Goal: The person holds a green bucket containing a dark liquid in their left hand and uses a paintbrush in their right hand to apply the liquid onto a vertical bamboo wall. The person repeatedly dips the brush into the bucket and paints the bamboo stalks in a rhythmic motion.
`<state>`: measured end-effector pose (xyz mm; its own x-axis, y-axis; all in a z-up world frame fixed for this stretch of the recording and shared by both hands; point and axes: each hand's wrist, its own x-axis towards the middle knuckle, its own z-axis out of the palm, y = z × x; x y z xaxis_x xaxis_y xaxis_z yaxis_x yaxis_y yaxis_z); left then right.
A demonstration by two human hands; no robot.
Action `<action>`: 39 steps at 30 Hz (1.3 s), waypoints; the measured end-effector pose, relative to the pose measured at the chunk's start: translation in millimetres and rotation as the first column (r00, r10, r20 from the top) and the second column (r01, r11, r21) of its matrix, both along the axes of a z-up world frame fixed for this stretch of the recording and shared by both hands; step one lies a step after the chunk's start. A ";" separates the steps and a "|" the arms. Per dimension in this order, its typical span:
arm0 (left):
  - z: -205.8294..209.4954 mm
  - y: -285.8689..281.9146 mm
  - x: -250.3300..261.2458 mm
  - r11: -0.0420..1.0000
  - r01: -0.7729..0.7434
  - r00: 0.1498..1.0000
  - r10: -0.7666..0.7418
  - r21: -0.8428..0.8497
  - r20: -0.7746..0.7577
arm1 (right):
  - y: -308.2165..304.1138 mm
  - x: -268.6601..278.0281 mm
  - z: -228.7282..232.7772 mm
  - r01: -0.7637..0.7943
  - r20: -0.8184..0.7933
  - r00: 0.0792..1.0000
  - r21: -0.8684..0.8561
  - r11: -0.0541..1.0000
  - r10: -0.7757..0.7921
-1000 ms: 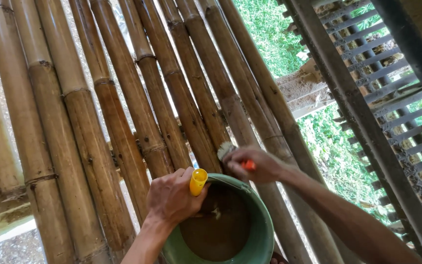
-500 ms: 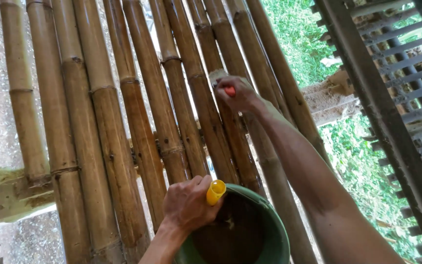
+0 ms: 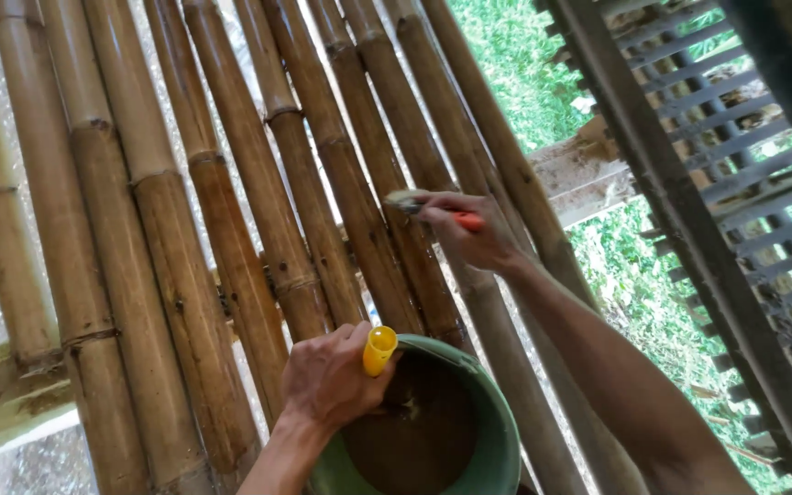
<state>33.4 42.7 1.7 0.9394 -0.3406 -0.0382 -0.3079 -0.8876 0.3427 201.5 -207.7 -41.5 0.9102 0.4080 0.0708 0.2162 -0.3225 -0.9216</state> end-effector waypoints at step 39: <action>-2.5 1.3 -3.1 0.995 -0.088 0.996 0.089 0.051 -0.015 | -57.5 -112.4 -27.9 0.012 -0.194 0.981 0.008 1.000 -0.010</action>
